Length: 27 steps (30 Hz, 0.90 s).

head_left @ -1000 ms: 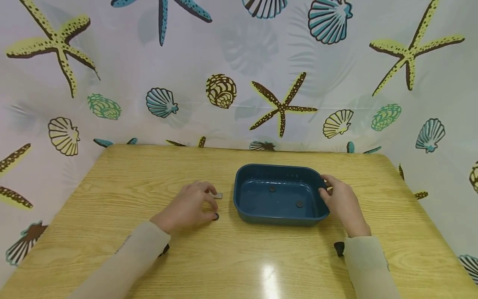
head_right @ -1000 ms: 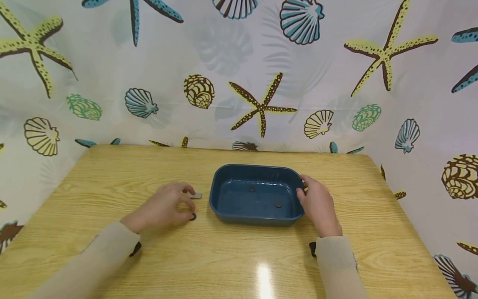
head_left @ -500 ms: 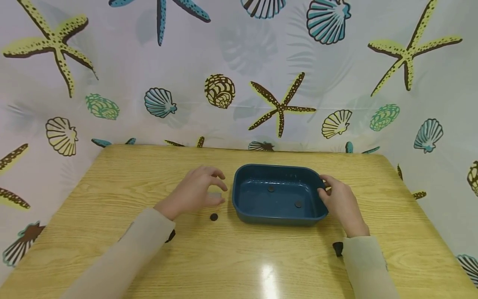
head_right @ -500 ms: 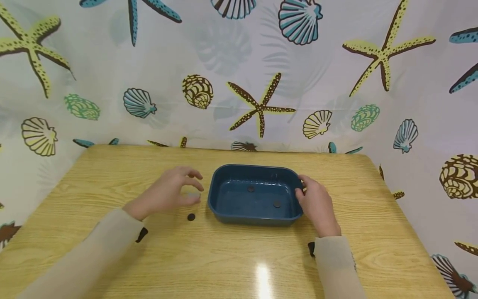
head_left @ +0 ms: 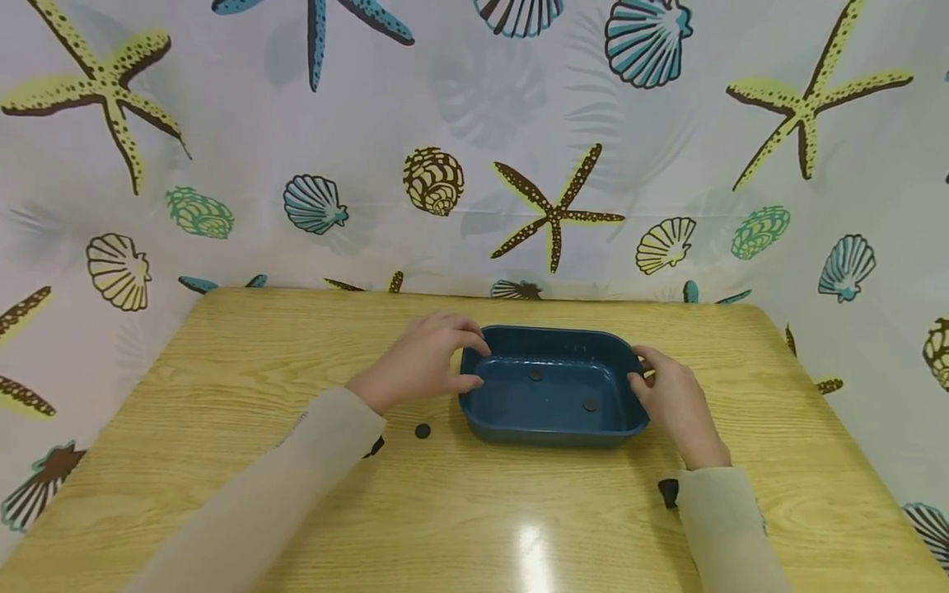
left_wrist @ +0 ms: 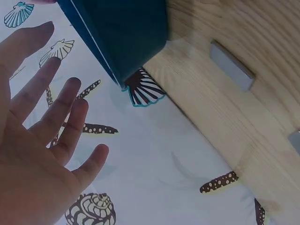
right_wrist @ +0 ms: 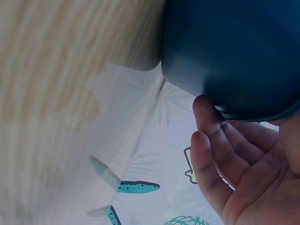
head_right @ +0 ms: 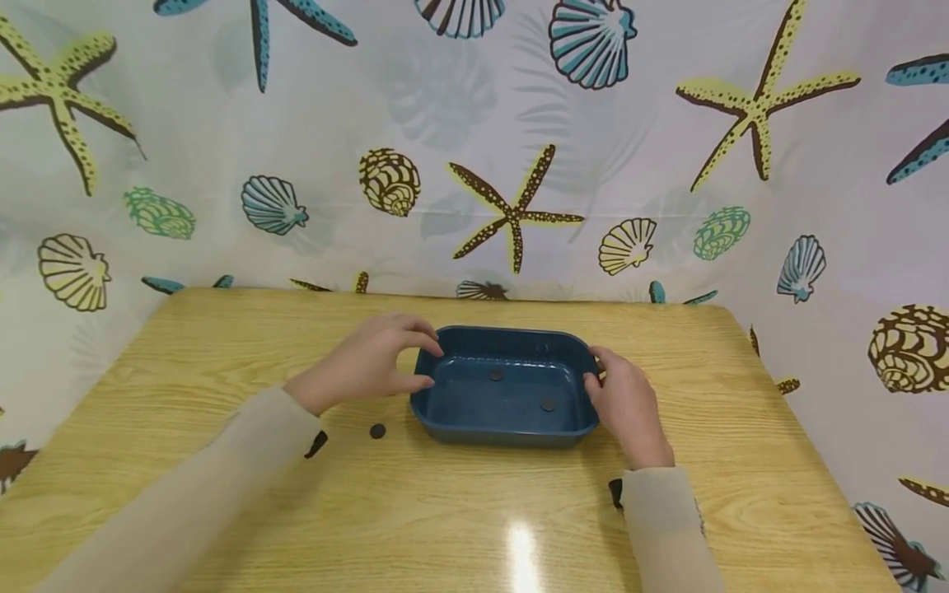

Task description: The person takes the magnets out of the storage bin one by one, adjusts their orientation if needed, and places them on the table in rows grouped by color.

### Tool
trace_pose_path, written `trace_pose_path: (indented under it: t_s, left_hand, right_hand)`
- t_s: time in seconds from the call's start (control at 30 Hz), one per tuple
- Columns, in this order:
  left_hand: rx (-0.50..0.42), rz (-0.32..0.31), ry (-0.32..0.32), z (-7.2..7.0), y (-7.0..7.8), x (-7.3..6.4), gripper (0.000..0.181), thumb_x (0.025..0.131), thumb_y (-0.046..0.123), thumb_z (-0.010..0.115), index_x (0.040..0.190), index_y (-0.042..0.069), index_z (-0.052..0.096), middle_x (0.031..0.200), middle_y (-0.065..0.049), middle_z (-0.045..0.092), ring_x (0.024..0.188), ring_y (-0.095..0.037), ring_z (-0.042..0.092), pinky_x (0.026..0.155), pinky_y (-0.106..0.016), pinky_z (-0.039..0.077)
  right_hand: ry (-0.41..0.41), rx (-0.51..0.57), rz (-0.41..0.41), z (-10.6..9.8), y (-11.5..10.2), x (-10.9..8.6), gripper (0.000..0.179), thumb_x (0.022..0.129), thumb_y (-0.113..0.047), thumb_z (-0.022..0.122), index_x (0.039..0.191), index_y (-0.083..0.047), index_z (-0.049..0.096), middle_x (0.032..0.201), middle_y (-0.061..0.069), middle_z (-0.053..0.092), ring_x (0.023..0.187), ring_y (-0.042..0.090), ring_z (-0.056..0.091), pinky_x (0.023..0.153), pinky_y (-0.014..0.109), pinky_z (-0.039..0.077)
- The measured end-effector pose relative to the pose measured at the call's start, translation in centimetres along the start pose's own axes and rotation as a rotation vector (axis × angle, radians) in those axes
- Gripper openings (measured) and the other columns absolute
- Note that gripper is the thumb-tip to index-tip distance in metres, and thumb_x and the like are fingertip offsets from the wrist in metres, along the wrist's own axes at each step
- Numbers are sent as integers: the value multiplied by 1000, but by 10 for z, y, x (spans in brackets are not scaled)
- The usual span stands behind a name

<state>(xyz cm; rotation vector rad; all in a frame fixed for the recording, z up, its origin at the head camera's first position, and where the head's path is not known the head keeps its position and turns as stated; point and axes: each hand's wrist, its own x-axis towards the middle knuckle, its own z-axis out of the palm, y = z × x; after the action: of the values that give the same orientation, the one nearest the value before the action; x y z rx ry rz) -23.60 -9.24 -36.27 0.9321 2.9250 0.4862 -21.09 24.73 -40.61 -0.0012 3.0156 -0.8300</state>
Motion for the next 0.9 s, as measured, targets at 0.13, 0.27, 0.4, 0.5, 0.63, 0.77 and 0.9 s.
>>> trace_pose_path:
  t_s: [0.13, 0.27, 0.4, 0.5, 0.63, 0.77, 0.9]
  left_hand:
    - [-4, -5, -37, 3, 6, 12, 40, 91, 34, 80, 127, 20, 72, 145, -7, 59, 140, -33, 49, 119, -60, 36]
    - [-10, -10, -68, 8, 10, 23, 44, 91, 34, 80, 132, 19, 70, 147, -8, 58, 142, -33, 48, 121, -58, 35]
    - [-20, 20, -75, 16, 13, 33, 46, 91, 33, 80, 132, 16, 70, 145, -9, 60, 138, -32, 53, 119, -53, 40]
    - [-25, 41, -84, 22, 15, 40, 47, 91, 33, 80, 133, 14, 70, 143, -9, 62, 136, -32, 55, 117, -49, 44]
    - [-46, 46, -97, 31, 19, 46, 47, 92, 32, 79, 133, 14, 69, 143, -10, 62, 137, -32, 53, 117, -47, 45]
    - [-100, 28, -106, 38, 21, 51, 44, 93, 30, 78, 132, 13, 70, 143, -10, 61, 137, -32, 52, 115, -48, 47]
    - [-157, 1, -119, 46, 21, 55, 42, 94, 29, 77, 132, 13, 69, 145, -9, 59, 138, -32, 51, 113, -49, 48]
  right_hand:
    - [0, 2, -1, 0, -1, 0, 48, 106, -15, 57, 152, -3, 48, 137, 27, 62, 115, 39, 69, 89, 49, 60]
    - [2, 5, -5, -1, -1, 1, 48, 106, -15, 57, 152, -3, 48, 137, 27, 62, 115, 38, 69, 89, 49, 60]
    - [1, 1, -4, -1, -1, 1, 48, 106, -15, 57, 152, -3, 48, 138, 27, 62, 115, 38, 69, 89, 49, 60]
    - [-1, -3, -3, -1, -1, 1, 48, 106, -15, 57, 152, -3, 48, 138, 27, 62, 115, 38, 69, 88, 48, 60]
    - [-7, -1, -1, -1, -1, 1, 49, 106, -15, 57, 152, -3, 47, 138, 27, 62, 114, 38, 69, 87, 47, 61]
    - [-9, 0, 3, -1, -1, 1, 49, 106, -15, 57, 152, -3, 48, 138, 27, 62, 115, 38, 69, 88, 48, 60]
    - [-9, 0, 8, -1, -1, 0, 49, 106, -15, 57, 152, -3, 47, 138, 27, 62, 115, 38, 69, 88, 48, 60]
